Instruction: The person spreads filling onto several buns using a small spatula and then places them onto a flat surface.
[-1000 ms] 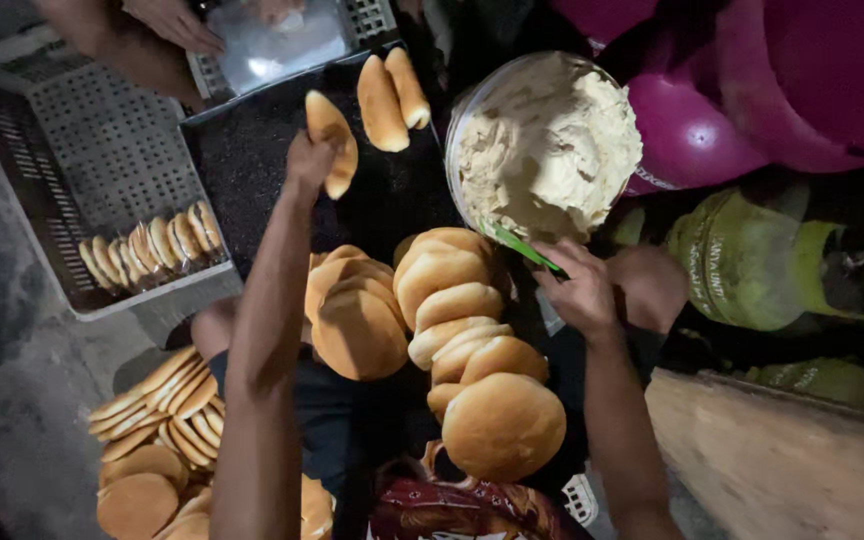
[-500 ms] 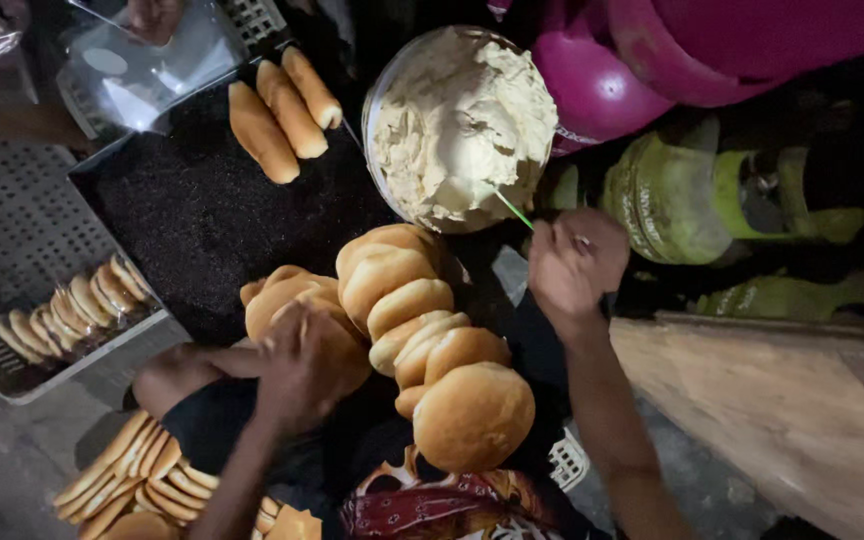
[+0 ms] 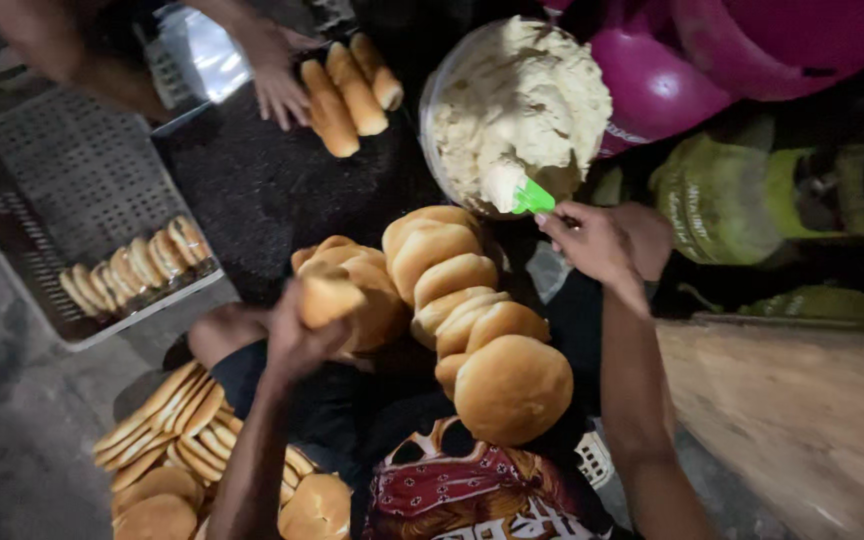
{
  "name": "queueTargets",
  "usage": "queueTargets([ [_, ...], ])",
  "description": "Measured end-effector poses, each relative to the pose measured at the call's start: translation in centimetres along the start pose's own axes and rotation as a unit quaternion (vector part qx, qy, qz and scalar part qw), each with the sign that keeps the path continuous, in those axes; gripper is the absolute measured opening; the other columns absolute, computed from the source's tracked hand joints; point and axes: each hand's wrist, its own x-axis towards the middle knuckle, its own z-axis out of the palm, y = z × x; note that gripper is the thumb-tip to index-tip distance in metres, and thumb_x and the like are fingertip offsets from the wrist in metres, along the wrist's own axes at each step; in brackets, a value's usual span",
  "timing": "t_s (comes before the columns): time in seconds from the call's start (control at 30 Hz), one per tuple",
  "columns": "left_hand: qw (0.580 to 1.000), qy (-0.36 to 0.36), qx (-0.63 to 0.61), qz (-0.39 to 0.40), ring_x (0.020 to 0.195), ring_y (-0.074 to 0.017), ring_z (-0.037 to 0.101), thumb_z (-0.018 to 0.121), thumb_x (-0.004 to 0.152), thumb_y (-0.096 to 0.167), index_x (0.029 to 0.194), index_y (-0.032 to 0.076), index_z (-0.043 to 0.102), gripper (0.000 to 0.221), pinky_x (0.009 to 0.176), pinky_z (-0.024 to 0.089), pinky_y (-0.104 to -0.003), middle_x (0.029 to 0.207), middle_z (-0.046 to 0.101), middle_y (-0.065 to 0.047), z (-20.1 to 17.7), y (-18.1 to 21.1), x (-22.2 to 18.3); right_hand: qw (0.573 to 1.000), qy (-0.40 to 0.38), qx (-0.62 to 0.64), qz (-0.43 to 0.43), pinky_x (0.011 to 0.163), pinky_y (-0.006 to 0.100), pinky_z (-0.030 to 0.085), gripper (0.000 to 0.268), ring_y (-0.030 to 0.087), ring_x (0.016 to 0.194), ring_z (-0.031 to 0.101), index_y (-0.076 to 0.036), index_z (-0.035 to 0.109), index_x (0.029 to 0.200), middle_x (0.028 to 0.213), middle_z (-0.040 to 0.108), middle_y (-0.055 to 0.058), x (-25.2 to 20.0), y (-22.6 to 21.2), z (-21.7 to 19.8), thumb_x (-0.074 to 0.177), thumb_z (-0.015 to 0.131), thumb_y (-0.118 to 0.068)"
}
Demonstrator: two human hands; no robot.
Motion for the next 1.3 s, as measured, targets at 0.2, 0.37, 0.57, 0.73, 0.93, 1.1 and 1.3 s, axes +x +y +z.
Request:
queueTargets([
  [0.2, 0.796, 0.070, -0.556, -0.229, 0.105, -0.0291, 0.068, 0.069, 0.092, 0.045, 0.137, 0.002, 0.058, 0.063, 0.092, 0.056, -0.044, 0.121, 0.069, -0.017, 2.6, 1.8, 4.6, 0.873, -0.036, 0.003, -0.486, 0.084, 0.031, 0.061, 0.022, 0.012, 0.096, 0.072, -0.017, 0.070, 0.126, 0.108, 0.076, 0.007, -0.1, -5.1, 3.0, 0.104, 0.072, -0.020],
  [0.37, 0.626, 0.020, -0.730, -0.275, 0.099, -0.0278, 0.075, 0.058, 0.085, 0.050, 0.126, 0.007, 0.062, 0.059, 0.087, 0.062, -0.039, 0.113, 0.075, -0.013, 5.2, 4.9, 6.9, 0.852, 0.010, -0.176, -0.493, 0.058, 0.037, 0.053, 0.040, 0.027, 0.071, 0.067, -0.020, 0.075, 0.128, 0.086, 0.063, 0.011, -0.1, -9.2, 5.5, 0.088, 0.076, -0.018],
  [0.57, 0.618, 0.105, -0.742, -0.237, 0.111, -0.0276, 0.063, 0.064, 0.112, 0.037, 0.137, 0.001, 0.055, 0.045, 0.100, 0.053, -0.044, 0.125, 0.064, -0.015, 7.1, 2.5, 8.5, 0.779, 0.081, -0.283, -0.554, 0.061, 0.037, 0.053, 0.042, 0.021, 0.071, 0.064, -0.022, 0.071, 0.129, 0.092, 0.061, 0.004, -0.5, -8.7, 6.3, 0.087, 0.071, -0.021],
  [0.73, 0.700, 0.076, -0.677, -0.212, 0.112, -0.0246, 0.068, 0.065, 0.100, 0.021, 0.136, 0.001, 0.058, 0.041, 0.099, 0.056, -0.042, 0.123, 0.069, -0.011, 7.6, 3.0, 7.4, 0.765, 0.147, -0.329, -0.533, 0.060, 0.035, 0.053, 0.045, 0.020, 0.069, 0.062, -0.022, 0.070, 0.133, 0.095, 0.062, 0.005, -0.6, -8.3, 5.7, 0.088, 0.066, -0.020],
  [0.93, 0.752, 0.119, -0.634, -0.130, 0.106, -0.0267, 0.066, 0.069, 0.095, 0.017, 0.138, 0.006, 0.054, 0.047, 0.089, 0.056, -0.047, 0.118, 0.067, -0.010, 3.2, -0.9, 8.7, 0.811, 0.145, -0.278, -0.495, 0.065, 0.035, 0.053, 0.046, 0.022, 0.072, 0.061, -0.018, 0.071, 0.134, 0.093, 0.062, 0.008, -1.4, -5.5, 3.3, 0.088, 0.067, -0.013],
  [1.1, 0.851, 0.177, -0.489, -0.067, 0.113, -0.0294, 0.067, 0.067, 0.082, 0.001, 0.132, 0.005, 0.052, 0.052, 0.101, 0.058, -0.048, 0.121, 0.066, -0.011, -0.3, -8.7, 15.4, 0.907, 0.140, -0.124, -0.377, 0.067, 0.037, 0.051, 0.039, 0.025, 0.072, 0.059, -0.012, 0.073, 0.129, 0.082, 0.060, 0.012, -2.6, -2.5, 2.4, 0.090, 0.072, -0.009],
  [1.3, 0.983, 0.132, 0.128, -0.028, 0.109, -0.0305, 0.072, 0.068, 0.084, 0.012, 0.134, 0.008, 0.055, 0.052, 0.094, 0.060, -0.050, 0.118, 0.070, -0.013, 4.3, -10.7, 22.0, 0.944, 0.112, 0.015, -0.310, 0.073, 0.035, 0.053, 0.027, 0.024, 0.078, 0.066, -0.005, 0.074, 0.121, 0.091, 0.068, 0.012, -3.1, -1.9, 3.2, 0.094, 0.074, -0.008],
])
